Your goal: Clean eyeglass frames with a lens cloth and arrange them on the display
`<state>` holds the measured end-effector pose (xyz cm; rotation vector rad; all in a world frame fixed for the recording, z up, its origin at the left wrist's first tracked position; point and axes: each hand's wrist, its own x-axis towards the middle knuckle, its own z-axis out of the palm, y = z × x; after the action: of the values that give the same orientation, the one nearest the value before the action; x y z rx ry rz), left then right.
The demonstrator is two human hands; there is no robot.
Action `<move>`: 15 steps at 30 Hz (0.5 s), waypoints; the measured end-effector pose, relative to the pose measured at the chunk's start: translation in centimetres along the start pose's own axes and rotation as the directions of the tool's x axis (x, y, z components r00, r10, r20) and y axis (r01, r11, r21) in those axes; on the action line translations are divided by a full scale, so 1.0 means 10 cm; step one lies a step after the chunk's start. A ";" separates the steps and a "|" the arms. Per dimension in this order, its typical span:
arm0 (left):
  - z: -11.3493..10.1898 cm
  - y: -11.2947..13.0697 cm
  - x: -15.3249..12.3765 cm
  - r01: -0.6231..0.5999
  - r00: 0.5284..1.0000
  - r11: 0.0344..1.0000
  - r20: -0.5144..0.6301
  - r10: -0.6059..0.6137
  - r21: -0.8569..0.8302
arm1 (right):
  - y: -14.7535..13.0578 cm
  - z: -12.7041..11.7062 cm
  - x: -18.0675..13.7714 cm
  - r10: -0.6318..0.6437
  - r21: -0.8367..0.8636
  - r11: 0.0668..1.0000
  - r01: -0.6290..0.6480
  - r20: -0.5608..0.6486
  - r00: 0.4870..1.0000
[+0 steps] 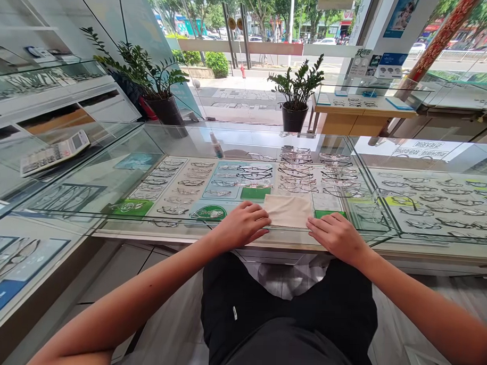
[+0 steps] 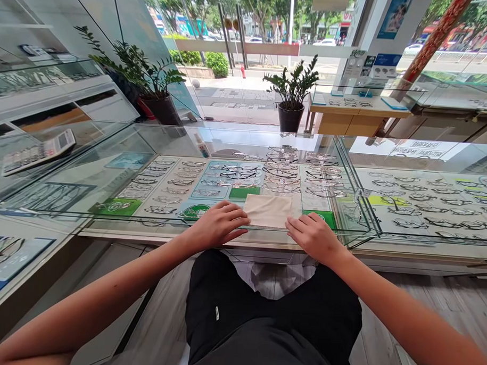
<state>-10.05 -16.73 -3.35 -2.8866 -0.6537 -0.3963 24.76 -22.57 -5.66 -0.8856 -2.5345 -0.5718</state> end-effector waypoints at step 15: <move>0.01 0.06 -0.05 -0.005 1.000 1.000 0.007 0.005 -0.006 | -0.08 0.01 -0.08 0.038 0.049 0.998 -0.034 -0.080 0.996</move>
<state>-10.24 -17.45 -3.69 -2.8958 -0.6470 -0.3888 24.78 -23.47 -6.28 -0.8715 -2.4449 -0.5229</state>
